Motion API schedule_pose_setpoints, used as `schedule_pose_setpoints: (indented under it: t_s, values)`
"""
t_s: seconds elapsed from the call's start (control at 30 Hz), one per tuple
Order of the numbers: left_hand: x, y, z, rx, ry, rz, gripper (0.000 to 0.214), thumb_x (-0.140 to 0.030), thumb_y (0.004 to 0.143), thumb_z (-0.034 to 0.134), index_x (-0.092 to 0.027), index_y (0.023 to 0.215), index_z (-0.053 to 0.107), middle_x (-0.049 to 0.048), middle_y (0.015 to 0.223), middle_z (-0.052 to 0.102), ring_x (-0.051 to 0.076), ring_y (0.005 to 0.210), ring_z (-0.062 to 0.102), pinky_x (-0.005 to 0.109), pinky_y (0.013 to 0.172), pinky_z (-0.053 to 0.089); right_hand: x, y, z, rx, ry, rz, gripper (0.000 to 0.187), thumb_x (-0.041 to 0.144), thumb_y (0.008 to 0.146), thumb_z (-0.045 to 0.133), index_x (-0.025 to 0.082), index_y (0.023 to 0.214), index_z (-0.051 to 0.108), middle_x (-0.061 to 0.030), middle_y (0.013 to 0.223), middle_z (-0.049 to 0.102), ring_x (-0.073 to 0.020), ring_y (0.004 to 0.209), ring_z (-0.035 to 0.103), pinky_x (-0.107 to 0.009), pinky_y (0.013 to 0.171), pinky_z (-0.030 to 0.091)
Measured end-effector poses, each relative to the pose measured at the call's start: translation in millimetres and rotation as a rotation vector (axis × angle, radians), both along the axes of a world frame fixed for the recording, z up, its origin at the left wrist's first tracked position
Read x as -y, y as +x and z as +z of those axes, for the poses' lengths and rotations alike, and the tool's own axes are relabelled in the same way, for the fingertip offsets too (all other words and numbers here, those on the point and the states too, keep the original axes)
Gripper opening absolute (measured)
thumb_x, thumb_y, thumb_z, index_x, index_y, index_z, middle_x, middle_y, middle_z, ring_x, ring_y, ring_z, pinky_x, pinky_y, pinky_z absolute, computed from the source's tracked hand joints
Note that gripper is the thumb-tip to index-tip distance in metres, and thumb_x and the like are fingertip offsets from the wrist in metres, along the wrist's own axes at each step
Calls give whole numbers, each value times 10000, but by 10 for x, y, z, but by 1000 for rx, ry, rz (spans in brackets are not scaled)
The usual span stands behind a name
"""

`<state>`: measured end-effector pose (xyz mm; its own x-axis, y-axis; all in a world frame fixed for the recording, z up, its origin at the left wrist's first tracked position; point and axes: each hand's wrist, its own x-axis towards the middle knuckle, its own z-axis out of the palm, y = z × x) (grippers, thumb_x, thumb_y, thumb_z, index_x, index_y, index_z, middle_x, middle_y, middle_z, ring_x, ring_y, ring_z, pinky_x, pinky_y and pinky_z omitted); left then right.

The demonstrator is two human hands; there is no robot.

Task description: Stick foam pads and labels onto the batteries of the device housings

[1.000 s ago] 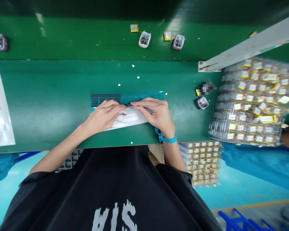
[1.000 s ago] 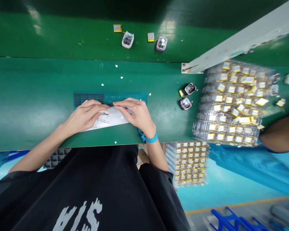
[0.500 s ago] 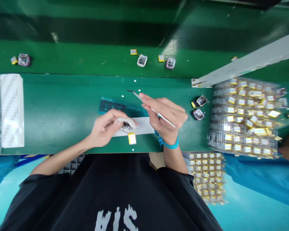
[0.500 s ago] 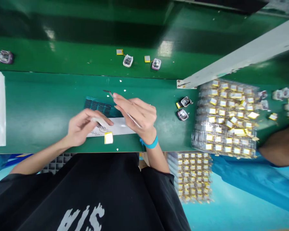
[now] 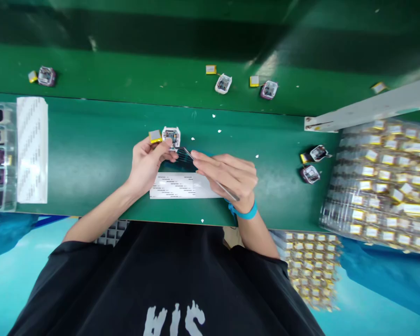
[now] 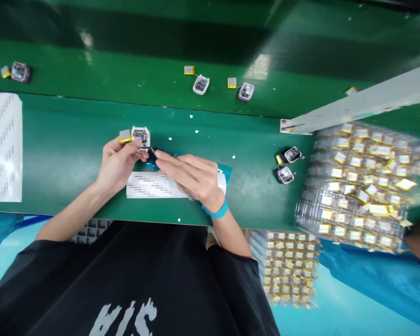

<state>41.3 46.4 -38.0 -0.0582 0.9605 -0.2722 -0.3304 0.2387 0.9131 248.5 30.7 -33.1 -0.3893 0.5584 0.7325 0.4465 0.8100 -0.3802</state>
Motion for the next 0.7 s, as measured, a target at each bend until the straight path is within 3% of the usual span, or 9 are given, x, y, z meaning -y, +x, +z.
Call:
schedule_pose_setpoints:
  t_s: [0.1,0.27,0.53,0.7]
  values:
    - [-24,-33,57,27,-29,52,222,-255,731,820,-198,733,606,-28,682,680,123,588,714,237,613,614,19,-13,13,100,10,14,408,126,957,729,283,1332,701,-9,1282,742,-161,875,794,-307,740,676]
    - [-9,-20,82,-12,-23,32,248,-257,738,798,-202,713,557,-39,673,652,130,590,739,235,621,640,34,-32,25,211,-4,-13,273,188,1008,679,344,1218,758,48,1317,719,-149,901,790,-304,708,668]
    - [10,-13,60,-74,-38,-19,257,-316,744,788,-210,741,554,-19,677,680,149,604,744,271,643,664,14,-26,-65,105,-85,82,425,141,973,710,354,1341,705,25,1347,711,-181,981,798,-340,828,695]
    - [15,6,67,-49,-42,10,225,-266,710,800,-197,690,586,-19,673,685,125,553,710,232,559,627,9,-35,-84,63,-91,111,475,119,962,714,319,1391,675,3,1333,728,-189,1008,795,-344,845,696]
